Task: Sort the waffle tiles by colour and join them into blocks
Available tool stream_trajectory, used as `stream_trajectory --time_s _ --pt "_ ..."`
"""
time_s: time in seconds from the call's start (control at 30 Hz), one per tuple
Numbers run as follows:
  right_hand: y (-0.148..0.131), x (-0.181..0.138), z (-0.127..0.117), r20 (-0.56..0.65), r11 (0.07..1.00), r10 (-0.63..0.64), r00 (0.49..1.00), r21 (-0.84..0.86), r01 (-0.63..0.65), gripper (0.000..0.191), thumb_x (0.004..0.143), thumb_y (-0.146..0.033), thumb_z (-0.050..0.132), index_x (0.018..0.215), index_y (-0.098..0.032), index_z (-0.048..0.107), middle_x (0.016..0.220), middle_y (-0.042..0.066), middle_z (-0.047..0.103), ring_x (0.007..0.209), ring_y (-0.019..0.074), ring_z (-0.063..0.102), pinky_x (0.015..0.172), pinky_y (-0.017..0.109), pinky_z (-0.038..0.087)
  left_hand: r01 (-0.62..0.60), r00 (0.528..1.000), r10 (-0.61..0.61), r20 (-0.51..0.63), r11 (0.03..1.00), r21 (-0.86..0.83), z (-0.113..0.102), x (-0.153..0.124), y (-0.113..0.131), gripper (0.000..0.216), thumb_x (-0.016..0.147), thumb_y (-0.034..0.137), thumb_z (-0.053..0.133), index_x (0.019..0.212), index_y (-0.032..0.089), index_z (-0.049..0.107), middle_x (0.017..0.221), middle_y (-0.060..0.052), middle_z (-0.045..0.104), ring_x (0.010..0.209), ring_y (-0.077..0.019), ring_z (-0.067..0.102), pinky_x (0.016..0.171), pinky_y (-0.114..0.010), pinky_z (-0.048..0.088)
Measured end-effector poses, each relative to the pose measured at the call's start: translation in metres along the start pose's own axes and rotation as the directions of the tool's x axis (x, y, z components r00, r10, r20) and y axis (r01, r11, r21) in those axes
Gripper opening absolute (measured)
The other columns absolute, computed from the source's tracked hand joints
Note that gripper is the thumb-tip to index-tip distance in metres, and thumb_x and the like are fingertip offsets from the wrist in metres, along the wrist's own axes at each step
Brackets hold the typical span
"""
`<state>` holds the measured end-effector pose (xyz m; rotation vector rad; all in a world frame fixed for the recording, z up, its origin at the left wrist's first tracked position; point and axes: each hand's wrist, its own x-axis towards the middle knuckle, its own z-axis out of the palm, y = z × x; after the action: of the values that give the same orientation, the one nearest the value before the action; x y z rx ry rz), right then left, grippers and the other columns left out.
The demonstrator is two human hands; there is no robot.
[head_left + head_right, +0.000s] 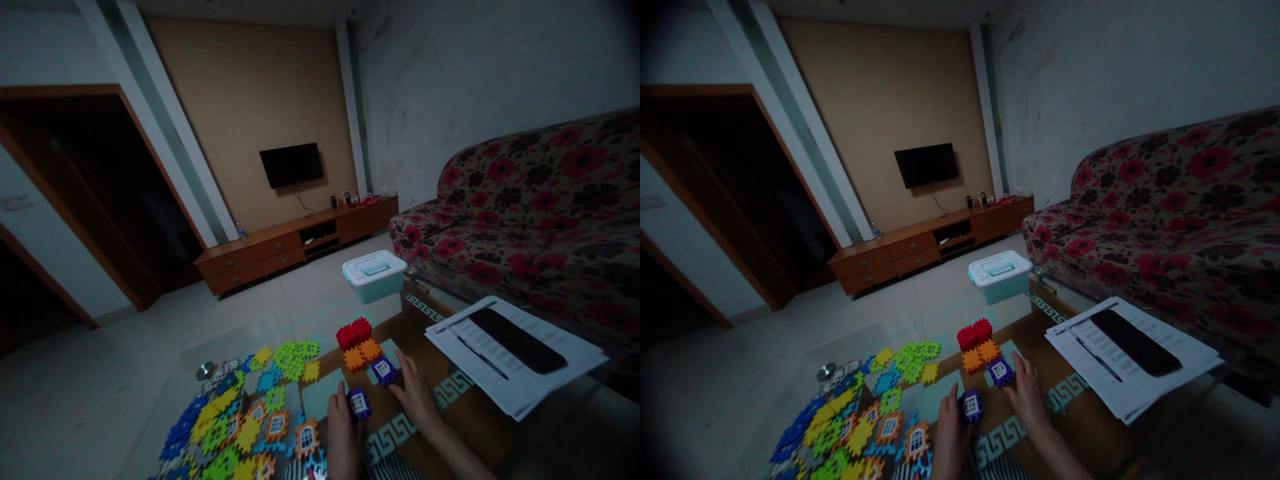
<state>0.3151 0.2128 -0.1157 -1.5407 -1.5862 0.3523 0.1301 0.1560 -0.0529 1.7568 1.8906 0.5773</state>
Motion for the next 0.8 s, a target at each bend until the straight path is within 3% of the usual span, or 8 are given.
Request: stream_trajectory --time_s 0.2,0.47,0.6,0.8 --pt "0.003 0.008 0.006 0.142 0.993 -0.013 0.99 -0.113 0.029 0.064 0.078 -0.015 0.046 0.142 -0.014 0.042 0.132 0.013 0.056 0.124 0.03 0.048 0.105 0.044 0.038 0.008 0.999 -0.013 -0.045 0.996 -0.091 0.012 0.029 0.023 0.076 0.072 -0.005 0.044 0.146 0.002 0.028 0.137 -0.019 0.05 0.129 -0.0198 0.046 0.111 -0.025 0.032" --pt "0.011 0.004 0.011 0.132 0.984 -0.033 0.991 -0.168 0.055 0.059 0.081 -0.018 0.046 0.139 -0.021 0.048 0.13 0.01 0.059 0.122 0.03 0.051 0.1 0.044 0.04 0.027 0.996 -0.042 -0.076 0.981 -0.19 0.02 0.052 0.03 0.074 0.069 -0.006 0.047 0.142 -0.004 0.034 0.143 -0.025 0.046 0.134 -0.0253 0.043 0.114 -0.028 0.03" --pt "0.013 0.005 0.011 0.1 0.987 -0.056 0.993 -0.143 0.07 0.057 0.081 -0.019 0.045 0.138 -0.016 0.049 0.127 0.012 0.061 0.119 0.0302 0.052 0.099 0.045 0.041 0.018 0.995 -0.039 -0.09 0.974 -0.225 0.023 0.054 0.031 0.074 0.069 -0.005 0.046 0.142 -0.005 0.035 0.139 -0.026 0.048 0.13 -0.0262 0.048 0.113 -0.03 0.032" --pt "0.018 0.005 0.011 0.062 0.992 -0.083 0.995 -0.092 0.089 0.051 0.084 -0.022 0.043 0.133 -0.016 0.051 0.125 0.013 0.061 0.116 0.0301 0.053 0.095 0.045 0.044 0.007 0.995 -0.033 -0.099 0.967 -0.255 0.024 0.049 0.032 0.074 0.069 -0.003 0.045 0.142 0.0 0.036 0.136 -0.021 0.05 0.127 -0.0232 0.047 0.112 -0.029 0.031"
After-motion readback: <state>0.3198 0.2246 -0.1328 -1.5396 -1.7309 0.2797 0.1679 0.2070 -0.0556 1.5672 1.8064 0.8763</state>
